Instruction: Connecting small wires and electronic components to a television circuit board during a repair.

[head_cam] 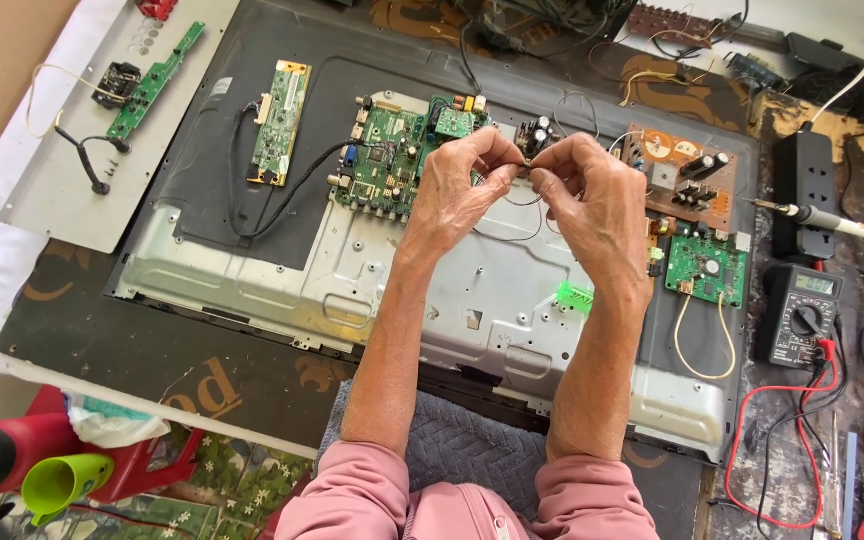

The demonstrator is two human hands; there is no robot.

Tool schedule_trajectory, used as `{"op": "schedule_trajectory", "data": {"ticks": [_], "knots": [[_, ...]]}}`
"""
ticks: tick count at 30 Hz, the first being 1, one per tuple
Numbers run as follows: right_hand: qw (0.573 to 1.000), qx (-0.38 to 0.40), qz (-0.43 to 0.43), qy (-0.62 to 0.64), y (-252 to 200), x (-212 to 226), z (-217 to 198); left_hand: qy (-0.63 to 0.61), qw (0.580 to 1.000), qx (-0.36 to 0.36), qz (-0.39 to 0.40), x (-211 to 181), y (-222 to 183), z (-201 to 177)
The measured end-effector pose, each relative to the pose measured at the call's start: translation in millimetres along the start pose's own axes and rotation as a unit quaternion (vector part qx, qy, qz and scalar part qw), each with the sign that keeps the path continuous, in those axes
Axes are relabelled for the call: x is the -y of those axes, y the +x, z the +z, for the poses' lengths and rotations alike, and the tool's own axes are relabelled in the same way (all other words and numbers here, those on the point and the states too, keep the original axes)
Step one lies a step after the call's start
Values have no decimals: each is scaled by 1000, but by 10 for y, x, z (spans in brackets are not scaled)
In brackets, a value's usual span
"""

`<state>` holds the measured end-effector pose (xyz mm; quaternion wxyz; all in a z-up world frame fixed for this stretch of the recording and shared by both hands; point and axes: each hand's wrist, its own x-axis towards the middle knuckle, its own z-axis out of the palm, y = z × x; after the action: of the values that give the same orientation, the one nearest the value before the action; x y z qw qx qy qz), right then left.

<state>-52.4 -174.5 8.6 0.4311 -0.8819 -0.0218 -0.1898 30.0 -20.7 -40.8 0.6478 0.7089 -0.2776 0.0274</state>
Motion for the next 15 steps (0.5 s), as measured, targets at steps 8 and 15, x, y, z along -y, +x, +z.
{"op": "schedule_trajectory", "data": {"ticks": [8,15], "knots": [[1000,10,-16,-23,-4,-71,-8,-9,1000,3,10,-92,-25,-42],[1000,9,-15,-21,-16,-69,1,-2,999,5,35,-39,-17,-29]]}}
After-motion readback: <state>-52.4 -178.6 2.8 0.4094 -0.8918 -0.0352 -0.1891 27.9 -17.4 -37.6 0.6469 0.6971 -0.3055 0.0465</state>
